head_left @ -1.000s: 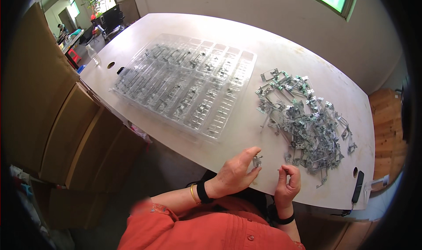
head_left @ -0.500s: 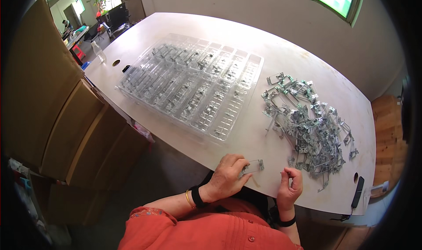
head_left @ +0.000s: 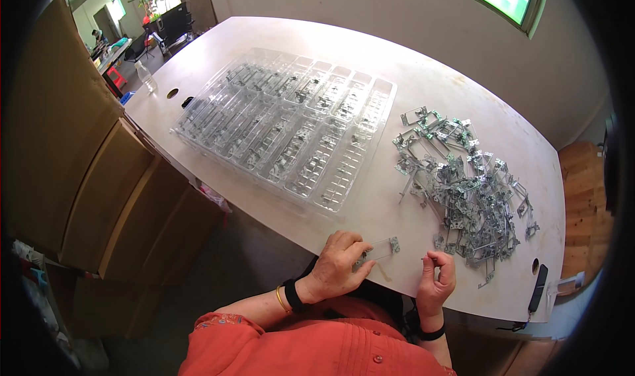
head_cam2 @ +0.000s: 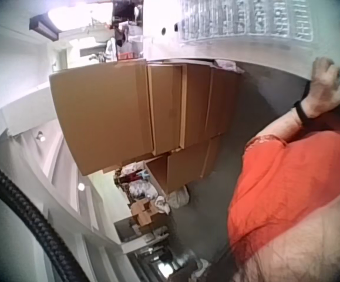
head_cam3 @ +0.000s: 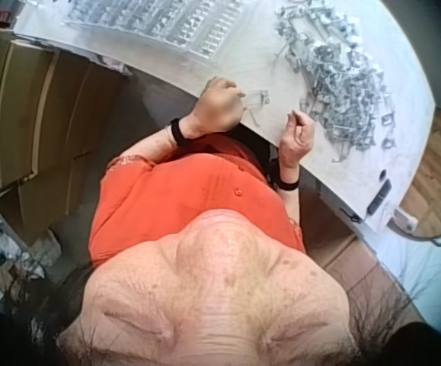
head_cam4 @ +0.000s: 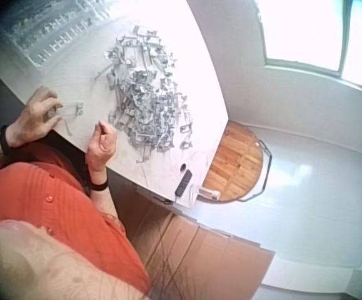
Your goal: The person assembles small metal brackets by hand, picking up individual components from a pile on a white table and snapping them together. The person places the assembled units into a clear plastic organizer tray. The task involves repetitive picking, aligning, and snapping of metal parts.
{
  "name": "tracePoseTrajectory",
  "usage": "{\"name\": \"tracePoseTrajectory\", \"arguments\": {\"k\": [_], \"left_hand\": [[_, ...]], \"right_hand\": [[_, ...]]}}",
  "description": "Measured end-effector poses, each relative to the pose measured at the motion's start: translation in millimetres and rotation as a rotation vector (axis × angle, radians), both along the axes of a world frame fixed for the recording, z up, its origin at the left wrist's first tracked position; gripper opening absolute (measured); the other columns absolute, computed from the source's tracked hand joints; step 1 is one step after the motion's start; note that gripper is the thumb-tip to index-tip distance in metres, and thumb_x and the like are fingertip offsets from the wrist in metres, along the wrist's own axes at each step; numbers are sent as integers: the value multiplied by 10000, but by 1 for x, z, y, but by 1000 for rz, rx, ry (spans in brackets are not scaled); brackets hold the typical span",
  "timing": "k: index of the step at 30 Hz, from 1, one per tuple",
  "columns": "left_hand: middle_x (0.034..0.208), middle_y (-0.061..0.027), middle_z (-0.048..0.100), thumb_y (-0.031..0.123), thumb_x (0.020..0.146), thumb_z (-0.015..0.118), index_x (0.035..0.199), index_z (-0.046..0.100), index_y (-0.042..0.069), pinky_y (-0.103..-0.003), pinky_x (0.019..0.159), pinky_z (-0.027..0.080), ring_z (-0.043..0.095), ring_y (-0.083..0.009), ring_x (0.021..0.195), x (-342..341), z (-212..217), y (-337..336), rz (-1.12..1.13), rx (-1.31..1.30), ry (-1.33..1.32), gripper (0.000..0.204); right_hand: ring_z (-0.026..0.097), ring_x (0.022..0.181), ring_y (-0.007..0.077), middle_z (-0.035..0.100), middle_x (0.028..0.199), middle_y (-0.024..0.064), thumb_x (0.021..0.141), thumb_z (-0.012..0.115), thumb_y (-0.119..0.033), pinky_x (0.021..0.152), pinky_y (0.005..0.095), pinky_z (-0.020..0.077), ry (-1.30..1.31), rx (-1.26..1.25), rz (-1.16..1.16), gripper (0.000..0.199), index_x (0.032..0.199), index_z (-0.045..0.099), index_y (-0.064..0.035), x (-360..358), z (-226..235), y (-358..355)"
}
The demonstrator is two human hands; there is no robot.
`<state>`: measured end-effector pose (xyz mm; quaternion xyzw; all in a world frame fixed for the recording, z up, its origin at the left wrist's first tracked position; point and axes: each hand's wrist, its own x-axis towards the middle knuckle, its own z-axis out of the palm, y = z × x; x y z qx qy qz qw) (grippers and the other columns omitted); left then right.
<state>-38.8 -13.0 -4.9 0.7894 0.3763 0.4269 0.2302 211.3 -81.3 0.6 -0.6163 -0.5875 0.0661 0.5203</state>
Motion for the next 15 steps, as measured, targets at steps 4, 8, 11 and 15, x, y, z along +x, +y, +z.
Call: {"name": "tracePoseTrajectory", "arguments": {"k": [4,8,11,15], "left_hand": [[1129,-156,695,113,875,895,1156,764,41,-461,956,510,657,-359,1044,-2,3,-1,-15,-5,-16,318],[1129,-153,705,86,875,885,1159,753,47,-468,947,516,667,-359,1041,-2,5,0,1,-14,-26,316],[1119,-144,709,66,876,876,1139,740,51,-471,940,520,671,-359,1029,-1,1,1,1,18,-12,297],[1109,-133,712,51,882,867,1110,730,56,-468,930,521,674,-355,1015,0,-1,1,-2,52,18,266]], "right_hand": [[642,847,196,713,1023,99,1018,770,56,816,316,542,-8,8,3,128,1122,722,-3,0,0,0],[643,846,197,714,1030,101,1019,765,60,816,317,545,-13,1,7,130,1125,721,-1,-1,2,-1],[652,855,199,716,1039,104,1020,760,65,822,317,553,-10,-8,11,134,1131,721,1,0,2,-2],[671,866,203,719,1048,108,1020,761,61,827,317,563,6,-8,23,138,1140,722,3,0,1,-2]]}}
